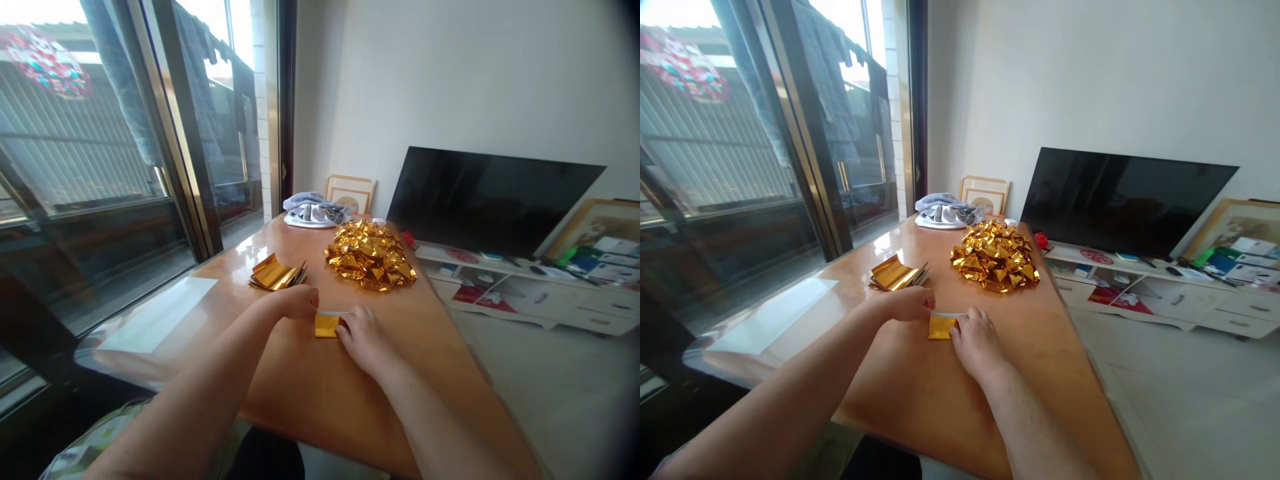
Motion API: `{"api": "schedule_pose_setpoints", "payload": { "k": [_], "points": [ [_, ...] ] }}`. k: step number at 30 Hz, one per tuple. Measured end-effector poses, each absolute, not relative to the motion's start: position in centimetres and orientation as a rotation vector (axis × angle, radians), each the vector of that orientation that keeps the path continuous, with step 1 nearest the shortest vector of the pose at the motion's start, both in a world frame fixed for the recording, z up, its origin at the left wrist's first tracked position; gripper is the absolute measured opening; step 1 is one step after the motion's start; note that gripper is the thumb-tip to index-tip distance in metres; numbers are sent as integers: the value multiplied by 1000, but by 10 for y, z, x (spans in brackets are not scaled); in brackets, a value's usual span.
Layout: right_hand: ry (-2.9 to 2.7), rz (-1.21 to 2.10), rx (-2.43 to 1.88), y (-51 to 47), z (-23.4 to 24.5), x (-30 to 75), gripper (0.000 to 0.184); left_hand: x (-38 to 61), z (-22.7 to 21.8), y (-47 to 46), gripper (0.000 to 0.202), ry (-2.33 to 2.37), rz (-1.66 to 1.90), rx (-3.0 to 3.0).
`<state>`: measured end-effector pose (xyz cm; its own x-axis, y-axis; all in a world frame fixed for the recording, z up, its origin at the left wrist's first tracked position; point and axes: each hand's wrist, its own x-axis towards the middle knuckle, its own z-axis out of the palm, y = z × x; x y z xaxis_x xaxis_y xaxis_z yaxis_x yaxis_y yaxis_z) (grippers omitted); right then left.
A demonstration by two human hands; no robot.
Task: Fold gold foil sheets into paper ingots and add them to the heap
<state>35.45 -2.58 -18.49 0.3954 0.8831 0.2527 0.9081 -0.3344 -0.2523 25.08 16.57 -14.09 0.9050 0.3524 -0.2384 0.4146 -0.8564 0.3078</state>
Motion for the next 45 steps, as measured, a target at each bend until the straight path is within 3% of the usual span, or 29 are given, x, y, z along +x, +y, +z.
{"api": "schedule_pose_setpoints", "payload": {
  "k": [11, 21, 33, 35, 38, 41, 45],
  "points": [
    [-1538, -79, -2267, -22, -188, 356, 26, 265, -139, 153, 48, 624, -327, 2715],
    [-1522, -101, -2213, -22, -188, 355, 23, 277, -129, 152, 20, 523, -477, 2837],
    [-1502, -26, -2207, -25, -182, 360, 21, 271, -140, 153, 23, 613, -344, 2733],
    [-1443, -64, -2197, -26, -181, 366, 25, 266, -143, 154, 23, 628, -295, 2663],
    [-1262, -120, -2147, -26, -183, 379, 47, 257, -147, 155, 27, 611, -216, 2548],
    [-1067, 99, -1993, -23, -186, 391, 63, 250, -150, 157, 25, 534, -87, 2362],
    [-891, 592, -1579, -23, -184, 397, 55, 249, -159, 155, 26, 434, 85, 1929]
  ]
}}
